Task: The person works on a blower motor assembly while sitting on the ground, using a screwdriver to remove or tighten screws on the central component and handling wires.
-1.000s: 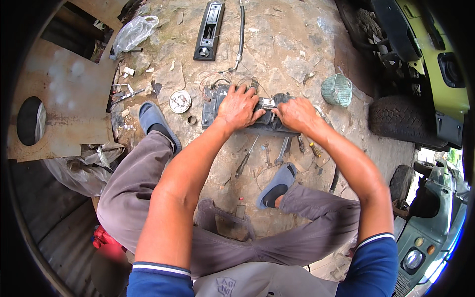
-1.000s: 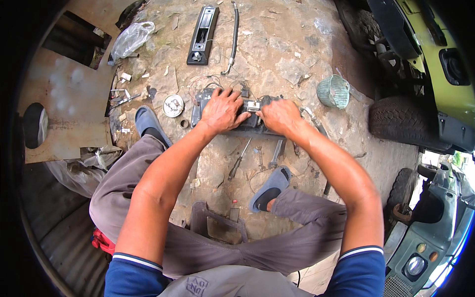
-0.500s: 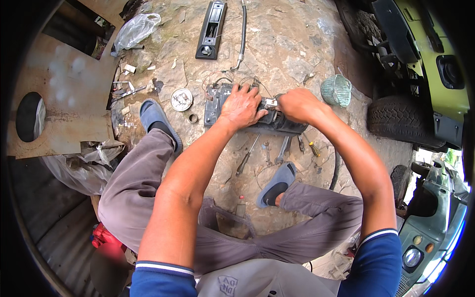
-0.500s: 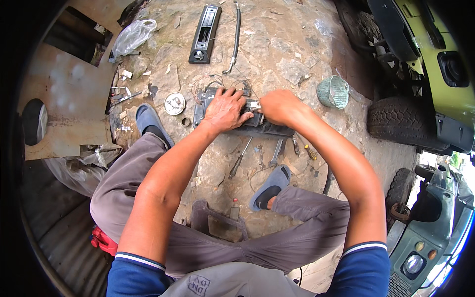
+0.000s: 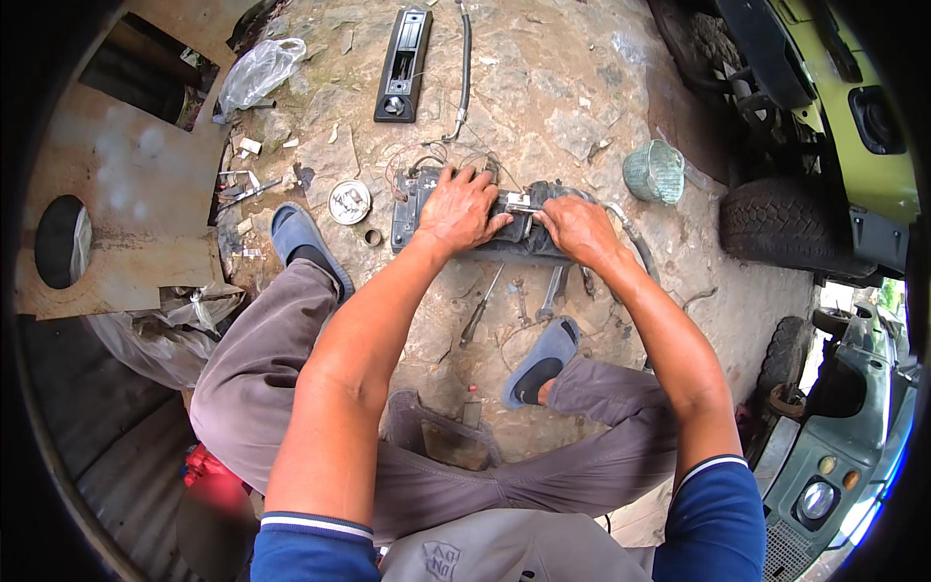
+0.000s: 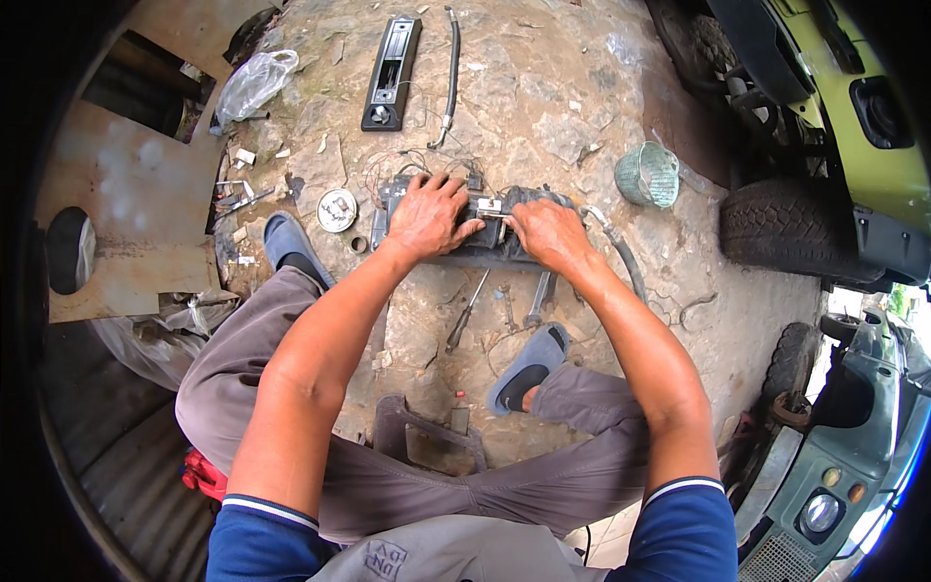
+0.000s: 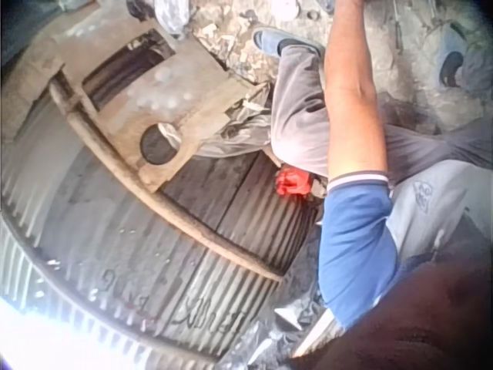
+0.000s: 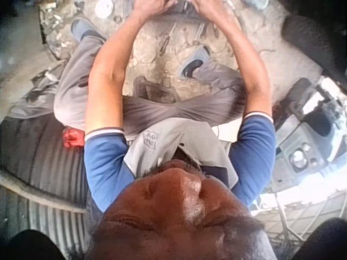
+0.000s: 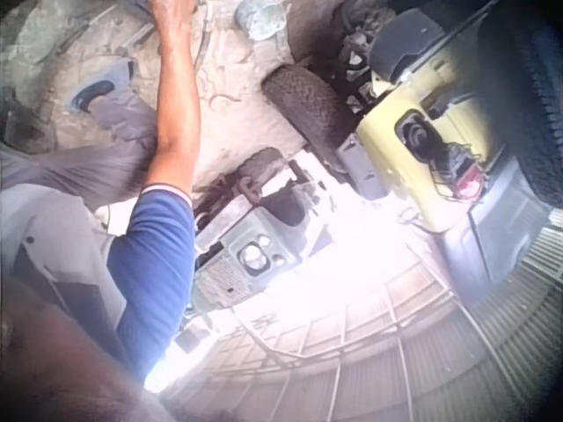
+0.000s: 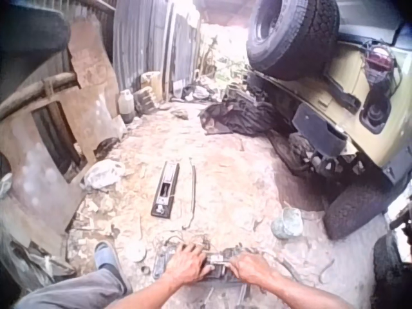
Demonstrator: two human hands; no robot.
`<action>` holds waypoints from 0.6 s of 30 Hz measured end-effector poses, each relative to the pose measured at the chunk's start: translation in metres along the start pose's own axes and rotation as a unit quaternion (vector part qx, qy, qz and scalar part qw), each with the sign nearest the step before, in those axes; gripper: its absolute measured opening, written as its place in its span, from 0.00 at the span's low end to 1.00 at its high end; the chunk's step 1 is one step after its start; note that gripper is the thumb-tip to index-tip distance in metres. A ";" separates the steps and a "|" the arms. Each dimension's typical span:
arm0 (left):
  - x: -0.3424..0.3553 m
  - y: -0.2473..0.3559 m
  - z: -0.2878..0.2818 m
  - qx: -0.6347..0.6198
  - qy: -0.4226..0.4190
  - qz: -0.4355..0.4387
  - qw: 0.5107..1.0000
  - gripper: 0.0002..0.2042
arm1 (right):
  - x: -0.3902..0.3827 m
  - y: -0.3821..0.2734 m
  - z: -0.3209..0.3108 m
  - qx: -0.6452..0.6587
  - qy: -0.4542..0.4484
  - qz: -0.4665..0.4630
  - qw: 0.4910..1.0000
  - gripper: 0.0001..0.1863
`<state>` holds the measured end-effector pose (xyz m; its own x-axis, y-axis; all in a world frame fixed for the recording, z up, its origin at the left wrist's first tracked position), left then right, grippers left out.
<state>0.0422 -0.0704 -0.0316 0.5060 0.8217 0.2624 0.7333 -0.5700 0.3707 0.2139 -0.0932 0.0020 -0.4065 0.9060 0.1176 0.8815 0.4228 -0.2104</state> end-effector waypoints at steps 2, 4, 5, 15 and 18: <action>0.001 0.000 0.000 0.004 0.001 -0.001 1.000 0.24 | -0.004 0.000 0.001 -0.001 0.009 0.003 1.000 0.15; 0.001 0.000 -0.001 0.003 0.008 0.001 1.000 0.24 | -0.003 -0.002 0.004 -0.011 -0.016 -0.013 1.000 0.14; 0.000 0.001 -0.001 0.006 0.007 0.001 1.000 0.25 | -0.001 -0.005 0.004 -0.015 -0.030 -0.021 0.999 0.14; 0.001 0.002 -0.002 0.010 -0.005 0.003 1.000 0.25 | 0.016 -0.005 0.001 -0.056 -0.160 -0.050 0.984 0.14; -0.001 0.001 -0.002 0.003 -0.001 0.001 1.000 0.24 | 0.018 -0.009 -0.001 -0.060 -0.164 -0.050 0.983 0.14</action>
<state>0.0412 -0.0718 -0.0296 0.5086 0.8207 0.2604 0.7354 -0.5714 0.3643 0.1992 -0.0805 0.0068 -0.5316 0.8250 -0.1919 0.8468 0.5233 -0.0958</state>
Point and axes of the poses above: each hand's wrist, its own x-axis towards the middle knuckle, its own z-axis out of the palm, y = z × x, the point moved 6 cm from there along x, towards the middle knuckle, and after that the axes turned 14 degrees about y, right-handed, at the moved point
